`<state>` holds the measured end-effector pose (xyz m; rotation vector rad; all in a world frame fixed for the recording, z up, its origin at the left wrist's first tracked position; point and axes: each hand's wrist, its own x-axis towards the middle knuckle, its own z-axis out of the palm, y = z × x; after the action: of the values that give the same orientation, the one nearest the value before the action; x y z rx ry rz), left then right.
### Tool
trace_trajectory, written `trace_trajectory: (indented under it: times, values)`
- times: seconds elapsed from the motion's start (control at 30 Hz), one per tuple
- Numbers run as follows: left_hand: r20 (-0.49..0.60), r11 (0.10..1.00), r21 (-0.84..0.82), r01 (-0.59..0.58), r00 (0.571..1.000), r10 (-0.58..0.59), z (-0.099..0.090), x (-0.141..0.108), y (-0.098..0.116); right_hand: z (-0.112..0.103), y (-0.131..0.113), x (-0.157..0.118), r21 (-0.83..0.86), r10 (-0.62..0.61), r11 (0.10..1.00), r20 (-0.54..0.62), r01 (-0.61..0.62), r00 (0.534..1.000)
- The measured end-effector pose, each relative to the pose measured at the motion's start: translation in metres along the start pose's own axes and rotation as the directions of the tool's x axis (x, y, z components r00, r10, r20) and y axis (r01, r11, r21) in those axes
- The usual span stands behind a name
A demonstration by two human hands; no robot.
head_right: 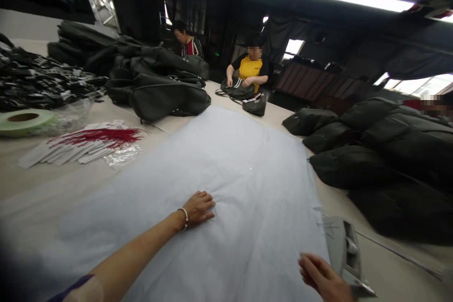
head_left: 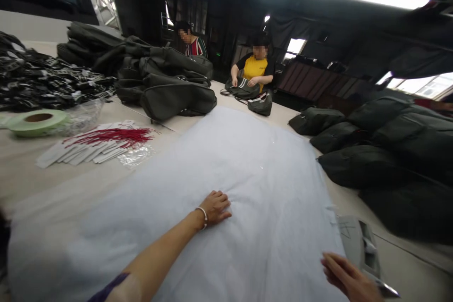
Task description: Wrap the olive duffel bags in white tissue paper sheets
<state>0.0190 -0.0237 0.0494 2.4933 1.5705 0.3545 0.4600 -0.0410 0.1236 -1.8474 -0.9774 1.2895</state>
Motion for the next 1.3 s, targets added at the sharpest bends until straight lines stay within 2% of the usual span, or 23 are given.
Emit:
trace_trajectory:
  times: [0.03,0.1,0.13,0.17,0.23,0.27,0.37,0.5,0.6,0.7,0.87,1.0,1.03,1.07,1.13,1.17,1.2,1.3]
  values:
    - [0.023,1.000,0.007,0.010,1.000,-0.010,-0.003,0.001,0.002,0.042,-0.021,-0.004,-0.023,-0.090,0.995,0.128,0.093,0.988]
    - [0.065,1.000,0.017,0.019,0.998,-0.020,-0.009,0.002,0.007,0.120,-0.060,-0.013,-0.032,-0.187,0.976,0.369,0.214,0.910]
    - [0.083,1.000,0.019,0.018,0.996,-0.019,-0.012,0.001,0.009,0.152,-0.076,-0.015,-0.022,-0.211,0.968,0.470,0.250,0.857]
    - [0.097,1.000,0.018,0.016,0.995,-0.017,-0.014,0.001,0.012,0.180,-0.090,-0.015,-0.017,-0.228,0.961,0.517,0.277,0.825]
    - [0.115,1.000,0.012,0.014,0.993,-0.015,-0.017,-0.002,0.015,0.219,-0.107,-0.007,-0.037,-0.239,0.950,0.550,0.309,0.800]
    - [0.120,1.000,0.007,0.014,0.993,-0.014,-0.018,-0.004,0.015,0.233,-0.111,0.000,-0.057,-0.236,0.947,0.548,0.317,0.803]
    - [0.126,1.000,-0.021,0.009,0.992,-0.006,-0.019,-0.009,0.014,0.260,-0.110,0.022,-0.144,-0.200,0.935,0.539,0.323,0.818]
    - [0.115,0.997,-0.074,-0.011,0.993,0.020,-0.016,-0.014,0.008,0.287,-0.093,0.044,-0.350,-0.130,0.880,0.474,0.321,0.871]
    - [0.104,0.993,-0.112,-0.027,0.994,0.039,-0.013,-0.016,0.005,0.301,-0.079,0.056,-0.550,-0.078,0.780,0.389,0.299,0.918]
    - [0.102,0.990,-0.138,-0.037,0.993,0.052,-0.012,-0.017,0.003,0.306,-0.078,0.067,-0.688,-0.051,0.661,0.356,0.299,0.933]
    - [0.096,0.986,-0.151,-0.064,0.992,0.079,-0.013,-0.020,0.003,0.289,-0.094,0.073,-0.835,-0.124,0.466,0.267,0.294,0.956]
    - [0.060,0.983,-0.160,-0.092,0.993,0.102,-0.024,-0.021,-0.009,0.261,-0.087,0.064,-0.841,-0.228,0.455,0.207,0.292,0.951]
    - [0.020,0.983,-0.155,-0.103,0.994,0.107,-0.028,-0.018,-0.015,0.257,-0.080,0.063,-0.830,-0.309,0.454,0.195,0.324,0.931]
    - [-0.033,0.984,-0.141,-0.112,0.994,0.109,-0.033,-0.012,-0.023,0.255,-0.071,0.063,-0.817,-0.415,0.434,0.192,0.379,0.890]
    - [-0.130,0.989,-0.077,-0.124,0.985,0.113,-0.039,0.007,-0.041,0.259,-0.050,0.068,-0.793,-0.622,0.332,0.222,0.510,0.751]
    - [-0.151,0.991,-0.036,-0.126,0.981,0.119,-0.041,0.019,-0.050,0.264,-0.040,0.073,-0.786,-0.689,0.264,0.252,0.559,0.680]
    - [-0.140,0.992,0.002,-0.127,0.982,0.126,-0.040,0.032,-0.059,0.270,-0.030,0.079,-0.783,-0.722,0.201,0.288,0.588,0.629]
    - [0.005,0.991,0.041,-0.129,0.992,0.129,-0.027,0.072,-0.080,0.287,-0.014,0.102,-0.794,-0.731,0.074,0.368,0.603,0.575]
